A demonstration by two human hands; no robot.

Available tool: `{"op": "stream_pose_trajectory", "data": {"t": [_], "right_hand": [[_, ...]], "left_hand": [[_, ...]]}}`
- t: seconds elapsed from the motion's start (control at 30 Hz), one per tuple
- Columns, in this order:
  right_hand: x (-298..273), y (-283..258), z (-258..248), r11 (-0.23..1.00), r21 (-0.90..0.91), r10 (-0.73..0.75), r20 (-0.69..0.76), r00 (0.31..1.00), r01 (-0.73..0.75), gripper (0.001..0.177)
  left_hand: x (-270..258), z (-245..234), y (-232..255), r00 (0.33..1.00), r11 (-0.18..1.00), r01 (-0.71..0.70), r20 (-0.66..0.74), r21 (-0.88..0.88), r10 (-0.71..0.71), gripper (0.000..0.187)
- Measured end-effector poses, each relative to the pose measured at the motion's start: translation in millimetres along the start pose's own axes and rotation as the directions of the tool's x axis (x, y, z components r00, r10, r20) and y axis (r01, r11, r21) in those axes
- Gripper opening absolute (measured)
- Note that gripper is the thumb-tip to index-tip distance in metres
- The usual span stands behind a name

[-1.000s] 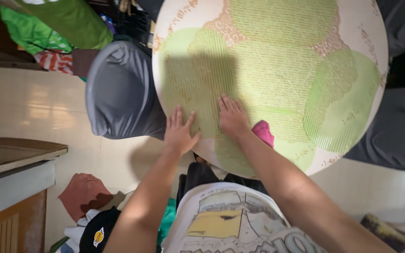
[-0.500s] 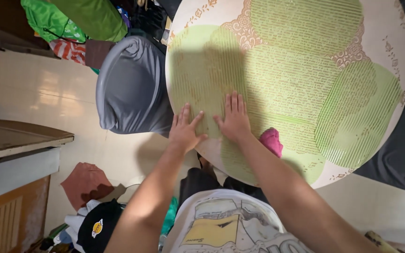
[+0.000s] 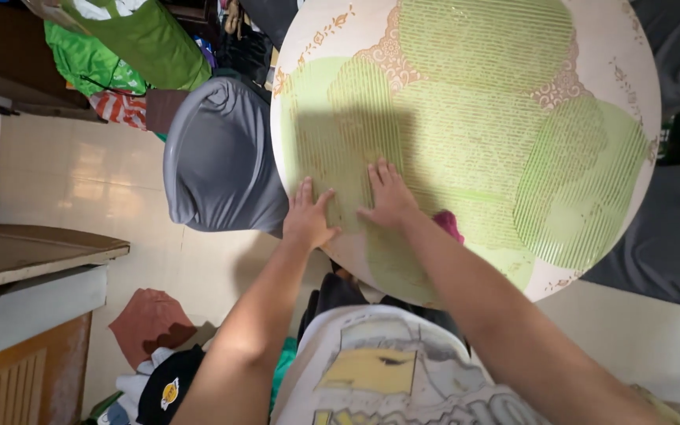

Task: The recorder is cleaning green place mats on a round table using a cloth.

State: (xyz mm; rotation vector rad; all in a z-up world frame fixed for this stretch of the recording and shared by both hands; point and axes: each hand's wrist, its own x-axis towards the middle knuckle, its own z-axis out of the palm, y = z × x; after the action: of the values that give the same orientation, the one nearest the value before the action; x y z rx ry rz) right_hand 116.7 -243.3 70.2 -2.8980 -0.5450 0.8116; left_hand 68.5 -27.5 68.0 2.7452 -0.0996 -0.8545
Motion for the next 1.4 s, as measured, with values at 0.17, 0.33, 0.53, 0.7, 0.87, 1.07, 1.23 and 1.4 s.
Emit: {"op": "stream_pose_trajectory", "data": {"t": [0.17,0.33,0.53,0.7,0.87,1.07,1.23,1.4], "right_hand": [[-30,30,31,0.91,0.374,-0.053,-0.324,0.945,0.179,0.058],[-127,26,49,0.819,0.497,-0.035,-0.454,0.89,0.286,0.039],[-226,52,47,0.519,0.839,0.36,-0.037,0.932,-0.166,0.029],[-283,97,93,0.446,0.89,0.522,-0.174,0.835,-0.094,0.026],[-329,143,198,0.098,0.994,0.76,-0.043,0.648,-0.049,0.028],[-381,203,271,-0.13,0.95,0.859,0.251,0.446,-0.285,0.028],[-391,277,413,-0.293,0.926,0.835,0.37,0.407,-0.239,0.03],[-359,329,426,-0.479,0.815,0.68,0.58,0.449,-0.327,0.032]], "left_hand": [[1,12,8,1.0,1.0,0.012,-0.025,0.016,-0.012,0.106],[3,23,13,0.998,1.0,0.01,-0.062,0.009,-0.009,0.118],[-8,6,25,1.0,0.999,-0.006,-0.028,0.038,0.007,0.116],[9,54,37,0.878,0.952,-0.303,-0.402,-0.047,0.259,0.087],[5,78,116,0.789,0.802,-0.596,-0.215,-0.034,0.576,0.083],[-1,119,206,0.752,0.757,-0.653,-0.094,0.028,0.653,0.111],[-10,137,264,0.864,0.855,-0.501,0.024,0.133,0.503,0.127],[-5,156,306,0.933,0.883,-0.357,0.071,0.305,0.352,0.127]]}}
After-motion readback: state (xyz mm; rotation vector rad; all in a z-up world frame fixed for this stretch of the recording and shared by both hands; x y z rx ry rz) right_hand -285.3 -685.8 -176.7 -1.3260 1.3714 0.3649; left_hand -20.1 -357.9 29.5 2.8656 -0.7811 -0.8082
